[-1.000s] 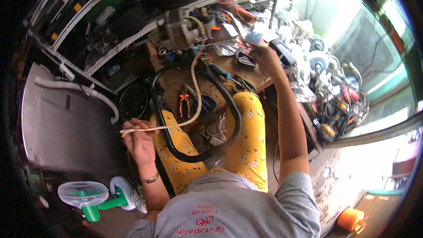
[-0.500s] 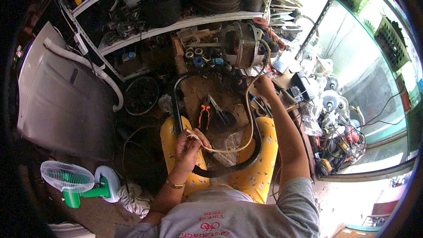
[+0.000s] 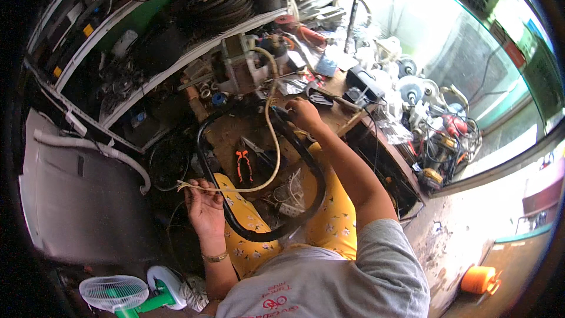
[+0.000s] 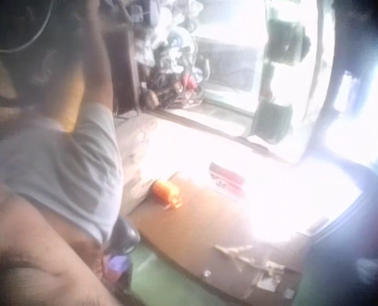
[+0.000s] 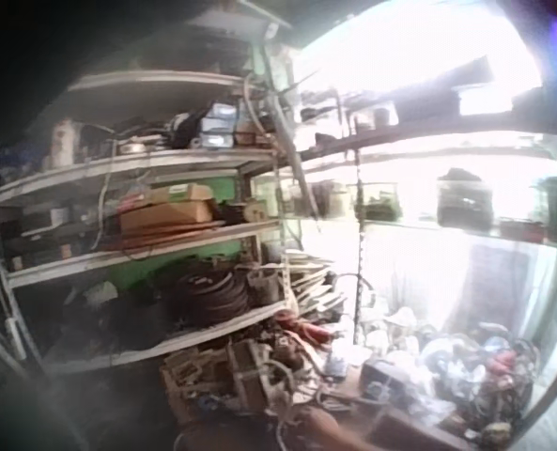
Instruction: The person sits on the floor in a cluttered workshop and repairs a white electrical cord. They use pliers to strip the insulation from the wire ends and then use a soldering iron to heat and join the exposed copper strands.
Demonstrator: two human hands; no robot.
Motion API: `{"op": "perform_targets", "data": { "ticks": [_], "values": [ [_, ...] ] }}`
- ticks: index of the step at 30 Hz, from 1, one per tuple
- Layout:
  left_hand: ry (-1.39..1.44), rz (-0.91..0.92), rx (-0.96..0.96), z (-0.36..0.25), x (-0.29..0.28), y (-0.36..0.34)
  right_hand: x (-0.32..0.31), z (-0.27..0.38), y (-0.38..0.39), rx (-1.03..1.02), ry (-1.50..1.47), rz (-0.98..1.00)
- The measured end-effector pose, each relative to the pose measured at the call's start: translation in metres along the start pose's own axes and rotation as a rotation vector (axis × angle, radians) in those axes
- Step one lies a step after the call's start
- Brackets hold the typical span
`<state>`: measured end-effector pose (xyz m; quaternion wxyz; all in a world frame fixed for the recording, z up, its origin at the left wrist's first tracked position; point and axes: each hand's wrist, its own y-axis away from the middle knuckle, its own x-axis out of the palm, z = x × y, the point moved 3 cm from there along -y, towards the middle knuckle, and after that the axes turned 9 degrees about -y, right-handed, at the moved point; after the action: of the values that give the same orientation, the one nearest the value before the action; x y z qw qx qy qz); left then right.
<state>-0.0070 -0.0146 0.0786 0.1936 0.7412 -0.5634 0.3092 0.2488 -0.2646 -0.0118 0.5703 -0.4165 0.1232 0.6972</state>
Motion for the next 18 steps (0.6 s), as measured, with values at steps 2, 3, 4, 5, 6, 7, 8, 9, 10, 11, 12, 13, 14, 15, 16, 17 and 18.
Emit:
{"op": "perform_targets", "data": {
  "ticks": [2,3,4,5,6,7,8,9,10,11,12,13,14,15,16,17,18],
  "values": [
    [0.04,0.064,0.001,-0.003,0.005,0.0,-0.009,-0.009,0.014,0.028,0.016,-0.06],
    [0.02,0.075,0.014,-0.005,0.008,0.001,-0.013,-0.019,0.021,0.077,0.067,-0.059],
    [-0.001,0.086,0.028,-0.008,0.013,0.001,-0.017,-0.028,0.026,0.125,0.118,-0.057],
    [-0.022,0.093,0.043,-0.012,0.015,0.002,-0.02,-0.036,0.033,0.136,0.136,-0.023],
    [-0.008,0.104,0.062,-0.015,0.016,0.003,-0.023,-0.043,0.038,0.146,0.154,0.012],
    [-0.016,0.099,0.077,-0.019,0.016,0.004,-0.025,-0.05,0.043,0.155,0.171,0.048],
    [-0.024,0.09,0.095,-0.024,0.015,0.005,-0.026,-0.052,0.047,0.176,0.163,0.057],
    [-0.032,0.079,0.113,-0.029,0.013,0.006,-0.029,-0.053,0.05,0.189,0.147,0.036],
    [-0.034,0.088,0.143,-0.033,0.014,0.004,-0.033,-0.055,0.05,0.203,0.13,0.015],
    [-0.028,0.049,0.17,-0.037,0.014,0.006,-0.031,-0.052,0.053,0.215,0.103,0.011],
    [-0.021,0.012,0.193,-0.041,0.015,0.007,-0.033,-0.051,0.054,0.215,0.087,-0.016],
    [-0.016,-0.025,0.216,-0.044,0.015,0.008,-0.035,-0.048,0.055,0.182,0.085,-0.073],
    [-0.041,0.01,0.229,-0.048,0.014,0.006,-0.039,-0.044,0.057,0.165,0.087,-0.11],
    [-0.068,-0.022,0.253,-0.049,0.014,0.006,-0.044,-0.037,0.057,0.137,0.094,-0.145],
    [-0.095,-0.053,0.276,-0.051,0.014,0.007,-0.048,-0.029,0.06,0.099,0.052,-0.191],
    [-0.12,-0.079,0.302,-0.053,0.016,0.007,-0.054,-0.019,0.062,0.06,0.012,-0.242],
    [-0.134,-0.101,0.322,-0.055,0.018,0.008,-0.063,0.003,0.066,0.049,-0.088,-0.32]
  ]
}}
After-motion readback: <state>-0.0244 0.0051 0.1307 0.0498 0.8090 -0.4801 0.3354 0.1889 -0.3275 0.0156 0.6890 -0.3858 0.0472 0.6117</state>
